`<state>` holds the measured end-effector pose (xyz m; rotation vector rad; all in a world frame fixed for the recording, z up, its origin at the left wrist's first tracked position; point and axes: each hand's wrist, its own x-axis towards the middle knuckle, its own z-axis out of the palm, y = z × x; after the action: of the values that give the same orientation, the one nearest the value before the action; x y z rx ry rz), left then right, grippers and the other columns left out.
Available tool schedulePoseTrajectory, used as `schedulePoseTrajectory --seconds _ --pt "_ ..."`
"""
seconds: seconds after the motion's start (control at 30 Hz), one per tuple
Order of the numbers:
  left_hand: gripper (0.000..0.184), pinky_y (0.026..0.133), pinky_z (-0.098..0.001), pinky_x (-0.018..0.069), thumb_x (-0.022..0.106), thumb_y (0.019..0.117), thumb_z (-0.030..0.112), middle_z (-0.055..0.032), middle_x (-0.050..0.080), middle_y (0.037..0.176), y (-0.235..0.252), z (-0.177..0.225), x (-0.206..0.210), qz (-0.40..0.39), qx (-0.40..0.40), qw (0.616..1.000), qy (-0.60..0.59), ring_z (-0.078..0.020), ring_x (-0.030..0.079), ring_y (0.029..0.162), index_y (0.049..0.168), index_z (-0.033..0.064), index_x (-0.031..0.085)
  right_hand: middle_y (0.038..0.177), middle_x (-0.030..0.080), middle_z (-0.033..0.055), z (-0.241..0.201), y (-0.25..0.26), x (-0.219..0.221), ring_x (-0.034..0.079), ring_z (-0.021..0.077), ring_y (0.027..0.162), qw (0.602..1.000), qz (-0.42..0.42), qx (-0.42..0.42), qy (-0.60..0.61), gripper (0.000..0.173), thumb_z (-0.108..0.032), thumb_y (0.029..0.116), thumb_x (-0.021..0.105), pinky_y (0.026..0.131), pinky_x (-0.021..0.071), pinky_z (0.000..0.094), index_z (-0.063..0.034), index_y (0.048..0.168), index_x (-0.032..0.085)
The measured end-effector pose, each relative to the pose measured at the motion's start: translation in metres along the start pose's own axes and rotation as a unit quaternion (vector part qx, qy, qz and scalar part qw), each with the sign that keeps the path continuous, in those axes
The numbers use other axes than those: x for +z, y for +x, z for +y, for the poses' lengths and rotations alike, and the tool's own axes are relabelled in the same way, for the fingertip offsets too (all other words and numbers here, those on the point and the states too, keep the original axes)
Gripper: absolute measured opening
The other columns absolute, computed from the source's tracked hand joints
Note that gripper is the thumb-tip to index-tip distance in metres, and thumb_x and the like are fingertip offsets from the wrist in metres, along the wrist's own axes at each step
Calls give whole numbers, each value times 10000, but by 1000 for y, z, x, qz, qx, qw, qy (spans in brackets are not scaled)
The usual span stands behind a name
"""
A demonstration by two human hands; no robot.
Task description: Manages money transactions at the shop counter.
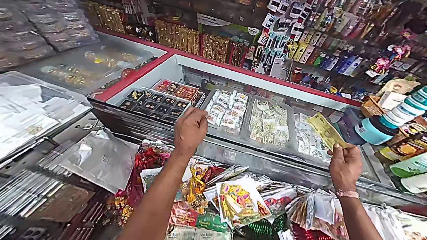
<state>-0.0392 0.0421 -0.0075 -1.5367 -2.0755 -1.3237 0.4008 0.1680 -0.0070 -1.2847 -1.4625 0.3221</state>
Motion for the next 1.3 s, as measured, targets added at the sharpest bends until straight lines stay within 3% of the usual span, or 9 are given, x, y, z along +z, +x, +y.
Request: schedulePoseTrajectory --seconds 0.13,0.3,0.43,0.53,0.63,0.67,0.9,1.1,1.3 --pt "210 787 -598 561 578 957 111 -167 709 1109 39 -33 -20 44 -31 997 46 -361 702 959 1060 57 753 781 584 34 -4 0 0 591 28 617 1000 -6 -6 0 197 -102 1031 547 594 530 211 68 1131 553" --pt "192 835 -706 501 617 958 204 -185 723 1098 65 -59 -23 -79 -240 960 122 -429 681 1034 1066 106 743 806 576 39 -8 1 1 586 20 638 1000 -12 -3 -25 239 -116 1035 542 618 533 215 84 1164 548" --pt "252 826 -714 495 562 983 250 -196 710 1136 58 -53 -18 -88 -200 963 157 -443 674 1064 1074 91 734 850 592 62 -8 -2 0 610 46 672 999 -14 0 -33 282 -130 1038 540 647 558 250 96 1206 530" --pt "307 945 -571 531 554 1011 264 -203 716 1122 45 -68 -23 39 -118 991 51 -344 692 1059 1092 27 731 835 595 42 -8 -1 1 606 26 662 999 -13 0 -36 268 -125 1039 532 641 548 227 96 1190 532" --pt "264 769 -280 542 629 988 239 -117 699 949 41 -74 -18 182 -96 975 -87 -113 650 808 1030 -12 698 838 604 35 -4 -1 -3 619 20 674 999 -7 -4 -40 272 -126 1039 530 648 556 223 94 1198 528" --pt "250 740 -249 540 643 979 221 -100 693 927 42 -74 -19 198 -104 968 -115 -80 637 772 1021 -21 692 836 606 38 -5 -1 -2 615 19 670 999 -6 -7 -45 277 -129 1040 531 644 553 226 97 1201 530" --pt "66 681 -214 544 677 941 82 8 691 806 45 -77 -24 257 -124 930 -233 -24 633 701 945 17 685 914 576 72 -5 -1 -1 581 28 696 1000 -14 1 -16 319 -141 1049 522 654 541 231 117 1235 499" --pt "25 506 -224 465 665 947 64 29 651 751 44 -90 -26 284 -125 891 -331 -50 543 558 927 50 658 913 562 65 -5 0 -2 567 24 690 999 -16 8 -27 329 -167 1054 525 648 530 226 106 1237 502" --pt "45 472 -215 462 614 955 39 11 652 735 42 -93 -31 271 -117 875 -383 -58 534 522 922 48 644 890 566 40 1 0 -2 575 19 686 999 -22 9 -22 326 -170 1061 511 656 534 221 102 1241 506"
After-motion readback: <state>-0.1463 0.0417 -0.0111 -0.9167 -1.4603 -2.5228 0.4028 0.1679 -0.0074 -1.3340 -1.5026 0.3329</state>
